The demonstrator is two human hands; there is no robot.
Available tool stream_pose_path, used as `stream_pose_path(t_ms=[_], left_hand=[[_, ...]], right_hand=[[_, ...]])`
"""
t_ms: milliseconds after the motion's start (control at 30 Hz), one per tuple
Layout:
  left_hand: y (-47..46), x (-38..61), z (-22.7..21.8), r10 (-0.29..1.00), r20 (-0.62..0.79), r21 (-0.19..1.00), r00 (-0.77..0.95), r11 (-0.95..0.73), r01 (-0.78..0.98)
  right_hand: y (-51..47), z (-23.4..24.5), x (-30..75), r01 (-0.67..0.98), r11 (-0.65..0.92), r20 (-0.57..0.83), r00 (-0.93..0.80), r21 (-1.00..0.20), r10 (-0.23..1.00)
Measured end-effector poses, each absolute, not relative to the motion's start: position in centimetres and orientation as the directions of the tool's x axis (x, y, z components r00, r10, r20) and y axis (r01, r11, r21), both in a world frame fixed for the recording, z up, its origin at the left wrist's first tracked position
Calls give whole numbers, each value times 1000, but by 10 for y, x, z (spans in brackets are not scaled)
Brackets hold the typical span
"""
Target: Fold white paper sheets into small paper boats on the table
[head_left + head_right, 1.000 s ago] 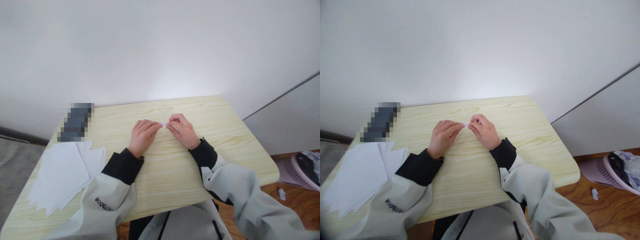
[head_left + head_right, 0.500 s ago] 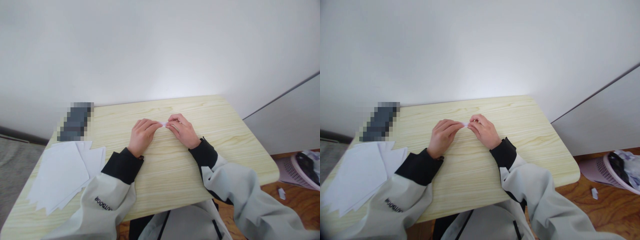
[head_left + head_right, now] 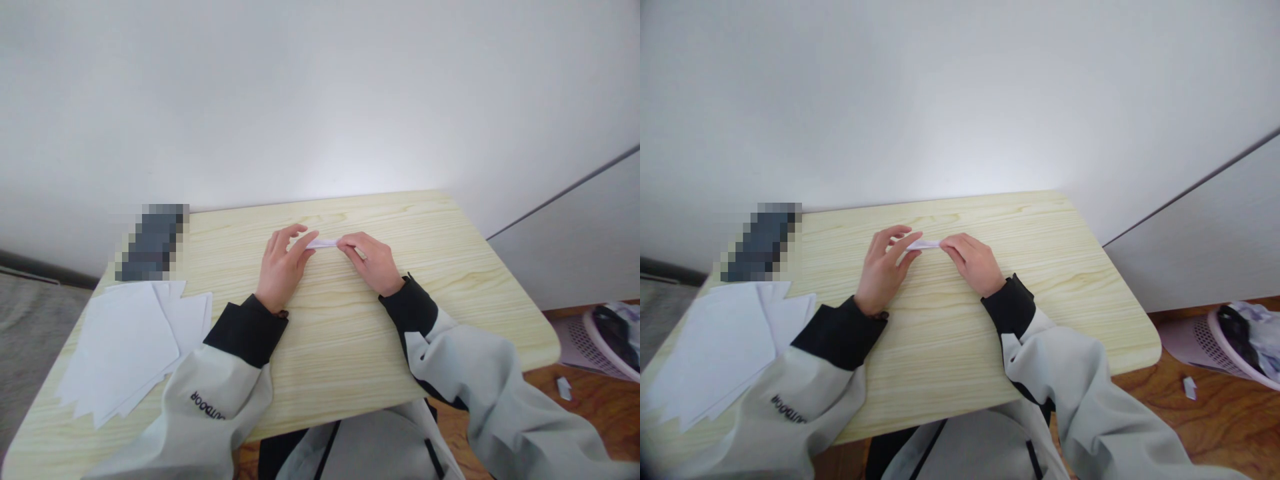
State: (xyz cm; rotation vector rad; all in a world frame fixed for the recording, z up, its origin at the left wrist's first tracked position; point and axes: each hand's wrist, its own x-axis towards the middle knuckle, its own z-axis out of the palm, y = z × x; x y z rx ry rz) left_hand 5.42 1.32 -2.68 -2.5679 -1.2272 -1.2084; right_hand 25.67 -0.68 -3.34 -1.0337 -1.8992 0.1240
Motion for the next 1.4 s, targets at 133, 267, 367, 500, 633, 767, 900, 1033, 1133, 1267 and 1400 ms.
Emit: stream_pose_path(t_ms=[133, 267, 367, 500, 633, 767, 900, 1033, 1133, 1267, 1400], left_hand=[[15, 52, -28, 659, 635, 240, 403, -664, 708], [17, 51, -30, 675, 624, 255, 393, -652, 714], [17, 51, -31, 683, 640, 281, 352, -635, 720], [17, 51, -31, 692, 629, 271, 355, -623, 734], [15, 52, -30, 685, 609, 281, 399, -658, 699], [12, 55, -30, 717, 580, 383, 386, -658, 648], [9, 56, -29, 773, 539, 492, 334, -611, 621], [6, 57, -25, 853, 418, 653, 314, -522, 549], [2, 60, -20, 890, 288, 811, 352, -423, 405], [-2, 64, -14, 885, 181, 880, 430, -341, 332], [-2, 66, -15, 912, 171, 923, 372, -280, 263]], right_hand=[[-6, -33, 258, 596, 626, 663, -198, -503, 722], [-5, -34, 260, 584, 632, 672, -187, -510, 716], [-5, -33, 261, 589, 630, 686, -167, -506, 708], [-6, -33, 261, 597, 624, 692, -151, -505, 706], [-7, -35, 258, 593, 589, 671, -107, -549, 733], [-6, -38, 255, 550, 552, 645, -31, -627, 764], [-7, -36, 255, 549, 572, 666, -38, -609, 745], [-8, -32, 257, 548, 620, 715, -56, -562, 697], [-8, -30, 258, 544, 683, 767, -105, -488, 633], [-8, -29, 259, 509, 752, 797, -190, -420, 574], [-9, -30, 259, 498, 778, 802, -239, -383, 548]])
